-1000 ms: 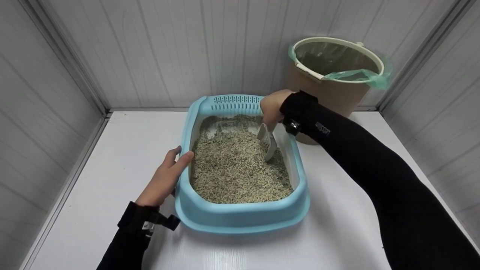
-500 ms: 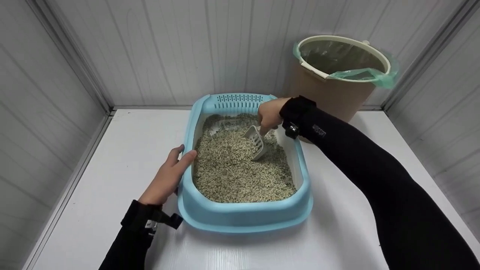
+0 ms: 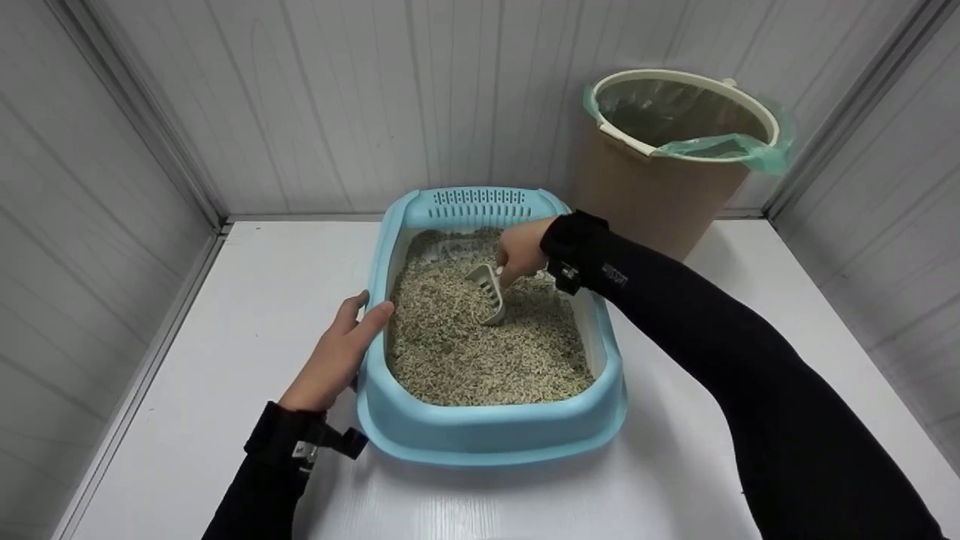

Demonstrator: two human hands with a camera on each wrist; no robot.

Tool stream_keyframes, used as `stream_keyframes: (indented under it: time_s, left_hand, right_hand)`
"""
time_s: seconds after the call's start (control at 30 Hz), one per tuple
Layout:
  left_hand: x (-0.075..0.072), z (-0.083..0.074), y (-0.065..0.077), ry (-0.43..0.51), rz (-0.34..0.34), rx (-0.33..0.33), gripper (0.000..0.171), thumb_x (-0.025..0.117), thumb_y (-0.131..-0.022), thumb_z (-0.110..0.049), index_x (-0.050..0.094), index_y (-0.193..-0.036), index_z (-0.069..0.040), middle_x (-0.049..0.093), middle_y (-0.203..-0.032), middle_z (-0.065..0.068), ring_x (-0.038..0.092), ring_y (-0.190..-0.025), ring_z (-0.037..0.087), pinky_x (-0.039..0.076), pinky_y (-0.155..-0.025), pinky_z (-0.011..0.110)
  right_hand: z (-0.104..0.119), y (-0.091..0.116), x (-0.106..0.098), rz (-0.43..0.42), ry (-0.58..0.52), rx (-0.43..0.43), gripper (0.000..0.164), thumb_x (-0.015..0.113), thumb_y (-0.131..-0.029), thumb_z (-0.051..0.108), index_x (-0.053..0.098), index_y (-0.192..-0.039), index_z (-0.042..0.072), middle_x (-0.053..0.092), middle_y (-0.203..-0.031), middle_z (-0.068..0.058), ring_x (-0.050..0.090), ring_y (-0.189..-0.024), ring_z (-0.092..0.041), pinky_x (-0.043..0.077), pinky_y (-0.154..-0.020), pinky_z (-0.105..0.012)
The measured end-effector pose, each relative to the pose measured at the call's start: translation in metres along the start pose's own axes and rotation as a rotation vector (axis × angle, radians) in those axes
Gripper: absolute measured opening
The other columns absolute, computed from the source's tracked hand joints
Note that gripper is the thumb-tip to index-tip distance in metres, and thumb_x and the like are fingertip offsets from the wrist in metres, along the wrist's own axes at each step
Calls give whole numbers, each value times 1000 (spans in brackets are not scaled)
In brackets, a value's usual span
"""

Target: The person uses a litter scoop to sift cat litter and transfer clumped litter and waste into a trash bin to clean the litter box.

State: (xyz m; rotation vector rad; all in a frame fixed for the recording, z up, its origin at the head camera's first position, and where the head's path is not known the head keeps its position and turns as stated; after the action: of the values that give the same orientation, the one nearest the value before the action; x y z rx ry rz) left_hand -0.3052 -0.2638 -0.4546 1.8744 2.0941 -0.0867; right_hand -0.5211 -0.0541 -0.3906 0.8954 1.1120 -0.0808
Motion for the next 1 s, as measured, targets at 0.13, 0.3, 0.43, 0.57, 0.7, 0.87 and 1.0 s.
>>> stream_keyframes:
  time_s: [0.13, 0.3, 0.43, 0.57, 0.7, 0.87, 1.0]
  left_hand:
    - [2, 0, 0, 7, 4, 4, 101, 52, -109, -75, 9, -181, -18, 43, -168, 27, 55, -144, 45, 52, -102, 62]
    - [3, 0, -1, 11, 10, 9, 101, 52, -109, -75, 10, -181, -17, 47, -165, 25, 56, -143, 43, 53, -100, 59]
    - [0, 0, 0, 13, 8, 10, 100, 51, -110, -74, 9, -181, -17, 49, -164, 25, 57, -142, 41, 53, -98, 55]
    - [-1, 0, 1, 20, 3, 8, 99, 51, -110, -73, 9, -181, -18, 48, -164, 26, 59, -138, 42, 53, -97, 54]
    - [0, 0, 1, 18, 8, 7, 100, 51, -111, -73, 7, -181, -17, 49, -162, 26, 61, -134, 41, 54, -95, 53]
    - [0, 1, 0, 2, 5, 0, 100, 50, -110, -74, 8, -181, -18, 52, -155, 28, 63, -128, 42, 56, -88, 51]
    - [0, 1, -1, 7, 5, -10, 101, 51, -110, -74, 7, -181, -18, 45, -163, 30, 59, -138, 46, 55, -95, 57]
  right_hand:
    - [8, -15, 18, 31, 35, 6, 29, 63, -116, 38, 75, -111, 12, 50, -78, 2, 40, -69, -15, 37, -74, -38]
    - [17, -26, 33, 39, 22, -16, 40, 55, -120, 37, 67, -149, 12, 64, -112, -6, 49, -88, -19, 39, -86, -41]
    - [28, -31, 42, 46, -23, -46, 51, 50, -122, 36, 52, -168, 14, 64, -147, -13, 56, -105, -25, 42, -97, -44]
    - [39, -31, 47, 32, -70, -102, 50, 49, -122, 33, 53, -166, 10, 60, -156, -17, 59, -123, -31, 43, -109, -46]
    - [44, -29, 52, 18, -125, -139, 46, 51, -122, 32, 59, -158, 6, 66, -140, -18, 60, -116, -31, 44, -107, -46]
    - [39, -29, 48, -15, -171, -113, 48, 53, -120, 32, 58, -160, 5, 63, -151, -19, 61, -130, -34, 45, -116, -47]
    - [36, -27, 41, -31, -172, -113, 51, 54, -120, 30, 55, -163, 4, 56, -162, -19, 58, -138, -36, 43, -119, -49]
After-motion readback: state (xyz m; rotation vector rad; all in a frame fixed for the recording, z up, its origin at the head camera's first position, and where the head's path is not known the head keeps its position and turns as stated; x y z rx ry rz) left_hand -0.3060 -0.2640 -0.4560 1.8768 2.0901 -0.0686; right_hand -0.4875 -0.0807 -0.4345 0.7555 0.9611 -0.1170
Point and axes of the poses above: each hand's wrist, its own y-axis away from the middle knuckle, its own x-axis out of the palm, z = x × y, the point moved 7 cm from there along -y, towards the middle knuckle
